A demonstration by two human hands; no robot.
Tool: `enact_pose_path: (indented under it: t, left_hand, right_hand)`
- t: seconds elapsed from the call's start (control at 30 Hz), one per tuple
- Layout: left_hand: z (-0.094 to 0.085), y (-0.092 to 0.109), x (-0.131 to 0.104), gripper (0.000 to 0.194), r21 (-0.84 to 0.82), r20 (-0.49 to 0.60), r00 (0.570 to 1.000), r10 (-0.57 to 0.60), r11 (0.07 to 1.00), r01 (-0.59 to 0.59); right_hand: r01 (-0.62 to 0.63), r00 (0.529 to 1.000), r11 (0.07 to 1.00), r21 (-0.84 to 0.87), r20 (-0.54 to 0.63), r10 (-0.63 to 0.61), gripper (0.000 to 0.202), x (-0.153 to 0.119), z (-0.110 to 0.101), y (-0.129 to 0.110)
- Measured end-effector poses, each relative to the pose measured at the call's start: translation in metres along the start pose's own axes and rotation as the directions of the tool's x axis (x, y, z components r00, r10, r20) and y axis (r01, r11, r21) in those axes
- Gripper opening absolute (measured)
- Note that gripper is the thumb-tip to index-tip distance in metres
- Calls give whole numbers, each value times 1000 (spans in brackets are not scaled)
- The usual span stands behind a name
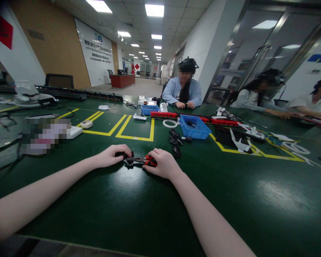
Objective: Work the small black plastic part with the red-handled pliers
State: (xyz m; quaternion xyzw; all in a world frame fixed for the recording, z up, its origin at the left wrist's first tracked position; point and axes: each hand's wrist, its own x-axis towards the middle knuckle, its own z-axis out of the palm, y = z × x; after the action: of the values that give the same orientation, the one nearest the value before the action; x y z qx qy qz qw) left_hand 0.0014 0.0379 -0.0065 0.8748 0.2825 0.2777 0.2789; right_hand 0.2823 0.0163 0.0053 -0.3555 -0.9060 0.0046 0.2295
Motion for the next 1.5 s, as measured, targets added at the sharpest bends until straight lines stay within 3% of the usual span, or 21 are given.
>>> enact_pose_path:
  t: [0.3,0.4,0.57,1.5]
  left_hand:
    - [0,13,-2,22,160,-7,998,62,985,-60]
    - [0,19,-3,18,212,35,997,68,975,-74]
    - [2,23,-3,32,350,90,995,52,933,-81]
    - [3,23,-5,39,278,117,993,11,959,-44]
  right_hand:
    - [1,1000,1000,-12,11,-1,28,-1,0,0]
    - [-1,1000,1000,-14,13,1,28,-1,1,0]
    - [-1,1000,1000,-11,12,1,29,-1,2,1]
    - [-30,1000,999,-23,1,30,34,-1,0,1]
